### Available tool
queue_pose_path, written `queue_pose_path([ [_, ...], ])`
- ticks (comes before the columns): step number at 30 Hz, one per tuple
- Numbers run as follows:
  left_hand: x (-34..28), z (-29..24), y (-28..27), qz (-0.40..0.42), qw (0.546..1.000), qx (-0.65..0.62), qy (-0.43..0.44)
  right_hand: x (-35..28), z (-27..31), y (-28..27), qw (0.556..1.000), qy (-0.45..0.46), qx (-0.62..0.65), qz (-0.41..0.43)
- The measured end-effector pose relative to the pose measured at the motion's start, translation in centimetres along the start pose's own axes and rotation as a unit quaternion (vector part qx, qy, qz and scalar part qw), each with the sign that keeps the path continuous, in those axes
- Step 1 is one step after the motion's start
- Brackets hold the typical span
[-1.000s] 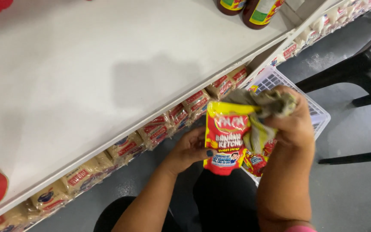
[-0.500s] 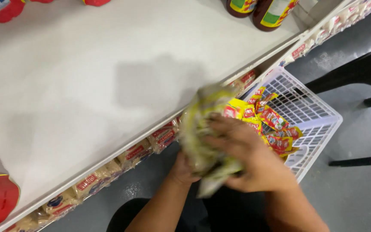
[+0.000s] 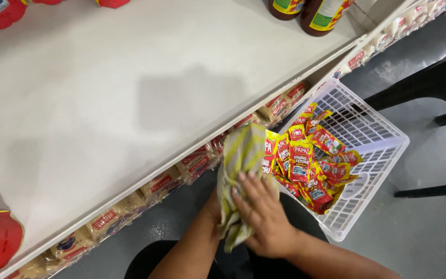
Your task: The recorder is wiping individual ketchup pouches with a cloth and organizing them on the grocery store shelf.
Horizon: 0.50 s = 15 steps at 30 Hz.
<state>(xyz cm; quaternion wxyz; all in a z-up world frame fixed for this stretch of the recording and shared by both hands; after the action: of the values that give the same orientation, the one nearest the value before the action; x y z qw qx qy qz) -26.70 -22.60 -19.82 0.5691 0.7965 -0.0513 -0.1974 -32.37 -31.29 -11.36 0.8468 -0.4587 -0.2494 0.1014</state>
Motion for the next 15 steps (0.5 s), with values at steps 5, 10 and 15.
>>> queue_pose_path([
  [5,0.7,0.3,-1.6,0.054,0.993,0.093,0.056,3.2,-3.9,-0.6,0.996,0.076,0.029,-0.046],
  [10,1.4,0.1,-2.7,0.109,0.970,0.187,0.110,4.6,-4.9,-0.4,0.968,0.195,0.117,-0.105],
  [15,2.2,-0.1,-3.3,0.162,0.934,0.273,0.165,1.6,0.3,0.1,0.983,0.120,0.133,0.037],
])
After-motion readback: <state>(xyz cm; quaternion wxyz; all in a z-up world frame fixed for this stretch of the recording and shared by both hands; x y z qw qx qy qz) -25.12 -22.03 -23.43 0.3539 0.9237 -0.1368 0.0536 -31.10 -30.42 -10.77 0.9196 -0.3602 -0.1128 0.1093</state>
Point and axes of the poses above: each hand's wrist, its own x-axis towards the middle knuckle, its own y-axis out of the palm, z = x × y, the point moved 3 cm from there along x, towards the middle knuckle, and after that the axes turned 15 degrees about y, right-handed, at the moved point
